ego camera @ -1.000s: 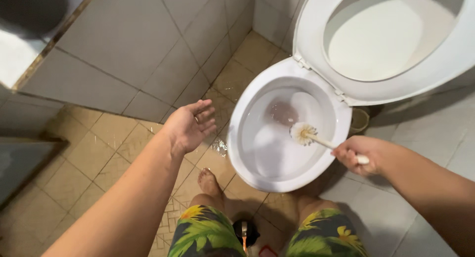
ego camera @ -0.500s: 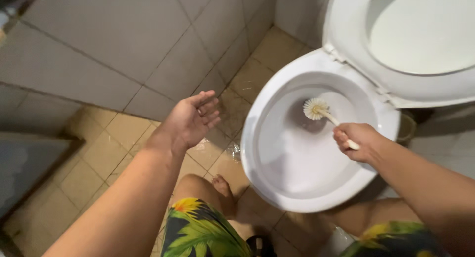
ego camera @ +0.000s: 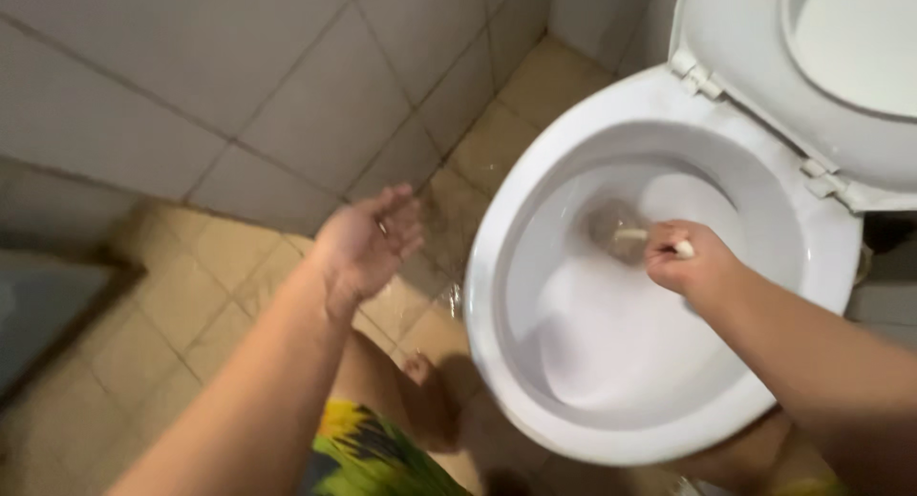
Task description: The person cleans the interior of a toilet bowl by applying a liquid with a brush, scrubbing the bowl with a toilet brush, and rinsing it with water poured from a pitcher.
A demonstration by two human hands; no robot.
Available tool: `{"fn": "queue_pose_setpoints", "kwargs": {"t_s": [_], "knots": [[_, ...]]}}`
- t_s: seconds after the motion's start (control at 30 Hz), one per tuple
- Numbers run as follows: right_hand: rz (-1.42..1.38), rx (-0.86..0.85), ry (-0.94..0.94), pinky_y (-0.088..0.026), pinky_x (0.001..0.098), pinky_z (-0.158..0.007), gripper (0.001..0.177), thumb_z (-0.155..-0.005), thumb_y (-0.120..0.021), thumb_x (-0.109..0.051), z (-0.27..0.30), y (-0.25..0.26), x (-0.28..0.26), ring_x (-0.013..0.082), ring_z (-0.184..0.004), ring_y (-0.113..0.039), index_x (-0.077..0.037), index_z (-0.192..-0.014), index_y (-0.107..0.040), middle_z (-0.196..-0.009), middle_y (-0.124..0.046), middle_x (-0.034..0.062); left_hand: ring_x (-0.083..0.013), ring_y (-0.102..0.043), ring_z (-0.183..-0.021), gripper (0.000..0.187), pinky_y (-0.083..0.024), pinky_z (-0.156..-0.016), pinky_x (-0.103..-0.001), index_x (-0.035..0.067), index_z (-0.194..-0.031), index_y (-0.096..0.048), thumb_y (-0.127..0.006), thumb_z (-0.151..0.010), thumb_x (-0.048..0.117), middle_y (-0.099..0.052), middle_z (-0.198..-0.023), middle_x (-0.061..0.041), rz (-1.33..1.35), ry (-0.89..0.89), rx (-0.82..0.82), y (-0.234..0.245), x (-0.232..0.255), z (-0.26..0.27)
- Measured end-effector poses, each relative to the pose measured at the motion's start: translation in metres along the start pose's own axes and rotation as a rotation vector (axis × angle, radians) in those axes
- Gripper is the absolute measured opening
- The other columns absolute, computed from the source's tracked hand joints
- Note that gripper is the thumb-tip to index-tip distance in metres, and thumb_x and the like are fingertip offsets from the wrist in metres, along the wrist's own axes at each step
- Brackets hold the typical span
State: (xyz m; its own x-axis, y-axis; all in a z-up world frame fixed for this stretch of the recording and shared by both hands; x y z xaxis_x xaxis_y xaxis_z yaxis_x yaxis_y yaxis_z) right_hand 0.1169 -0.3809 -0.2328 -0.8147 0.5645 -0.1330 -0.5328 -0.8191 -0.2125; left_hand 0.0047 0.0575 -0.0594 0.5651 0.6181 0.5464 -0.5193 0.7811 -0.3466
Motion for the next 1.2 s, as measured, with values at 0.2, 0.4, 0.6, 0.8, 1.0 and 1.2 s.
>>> {"fn": "queue_pose_setpoints", "kwargs": {"t_s": [0.2, 0.4, 0.6, 0.8, 1.0, 1.2], "knots": [[0.090, -0.030, -0.010, -0.035, 0.0147, -0.035, 0.009, -0.097, -0.053, -0.004, 0.029, 0.019, 0.003, 0.0025, -0.042, -0.047, -0.003, -0.089, -0.052, -0.061, -0.054, -0.0027, -0.0294, -0.053, -0.125, 0.032, -0.040, -0.113, -0.043, 0.012, -0.127, -0.062, -0.046, -0.104, 0.030, -0.062, -0.131, -0.007, -0.019, 0.012, 0.012, -0.013, -0.002, 0.000], [0.983, 0.114, 0.068, -0.035, 0.0161, -0.034, 0.007, -0.097, -0.054, -0.004, 0.046, 0.031, 0.008, 0.0038, -0.041, -0.046, -0.001, -0.091, -0.052, -0.060, -0.053, -0.0022, -0.0278, -0.049, -0.130, 0.035, -0.040, -0.116, -0.044, 0.010, -0.130, -0.060, -0.049, -0.104, 0.031, -0.057, -0.134, -0.007, 0.007, -0.036, -0.079, -0.016, -0.001, -0.019], [1.442, 0.115, 0.131, -0.035, 0.0175, -0.033, 0.007, -0.097, -0.055, -0.004, 0.034, 0.019, 0.032, 0.0052, -0.039, -0.045, 0.001, -0.094, -0.052, -0.060, -0.052, -0.0017, -0.0340, -0.044, -0.138, 0.038, -0.037, -0.118, -0.045, 0.011, -0.131, -0.060, -0.048, -0.103, 0.032, -0.054, -0.145, -0.008, -0.039, -0.008, -0.029, -0.027, -0.010, -0.035], [-0.135, -0.120, -0.192, -0.035, 0.0130, -0.031, 0.008, -0.096, -0.056, -0.003, 0.010, 0.022, 0.010, 0.0026, -0.036, -0.042, -0.001, -0.092, -0.049, -0.056, -0.046, -0.0067, -0.0375, -0.038, -0.144, 0.040, -0.034, -0.121, -0.049, 0.010, -0.135, -0.057, -0.049, -0.101, 0.032, -0.049, -0.153, -0.012, -0.016, -0.022, -0.067, -0.035, -0.007, -0.041], [-0.514, -0.194, -0.018, -0.045, 0.0147, -0.037, 0.018, -0.098, -0.047, 0.002, 0.053, 0.032, -0.001, 0.0055, -0.041, -0.045, -0.004, -0.082, -0.043, -0.059, -0.046, -0.0026, -0.0395, -0.038, -0.144, 0.044, -0.031, -0.122, -0.049, 0.008, -0.137, -0.056, -0.049, -0.101, 0.032, -0.047, -0.155, -0.013, 0.020, -0.014, -0.081, -0.045, -0.009, -0.025], [-0.793, -0.062, 0.045, -0.042, 0.0191, -0.037, 0.015, -0.093, -0.048, 0.003, 0.132, 0.024, -0.017, 0.0104, -0.042, -0.047, -0.005, -0.081, -0.044, -0.055, -0.044, -0.0006, -0.0361, -0.039, -0.143, 0.041, -0.031, -0.122, -0.047, 0.010, -0.137, -0.057, -0.049, -0.102, 0.030, -0.047, -0.154, -0.012, 0.008, 0.034, -0.030, -0.068, 0.002, 0.033]]}}
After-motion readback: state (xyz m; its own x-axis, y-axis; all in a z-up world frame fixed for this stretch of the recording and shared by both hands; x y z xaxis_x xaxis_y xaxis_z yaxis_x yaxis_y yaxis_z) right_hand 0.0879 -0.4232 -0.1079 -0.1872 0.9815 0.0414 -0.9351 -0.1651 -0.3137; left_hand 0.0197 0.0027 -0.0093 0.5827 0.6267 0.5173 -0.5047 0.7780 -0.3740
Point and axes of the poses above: each hand's wrist, its own z-axis away from the middle knuckle, its own y-axis out of the back of the hand, x = y × z, the point moved 2 cm from there along -z, towards the middle knuckle
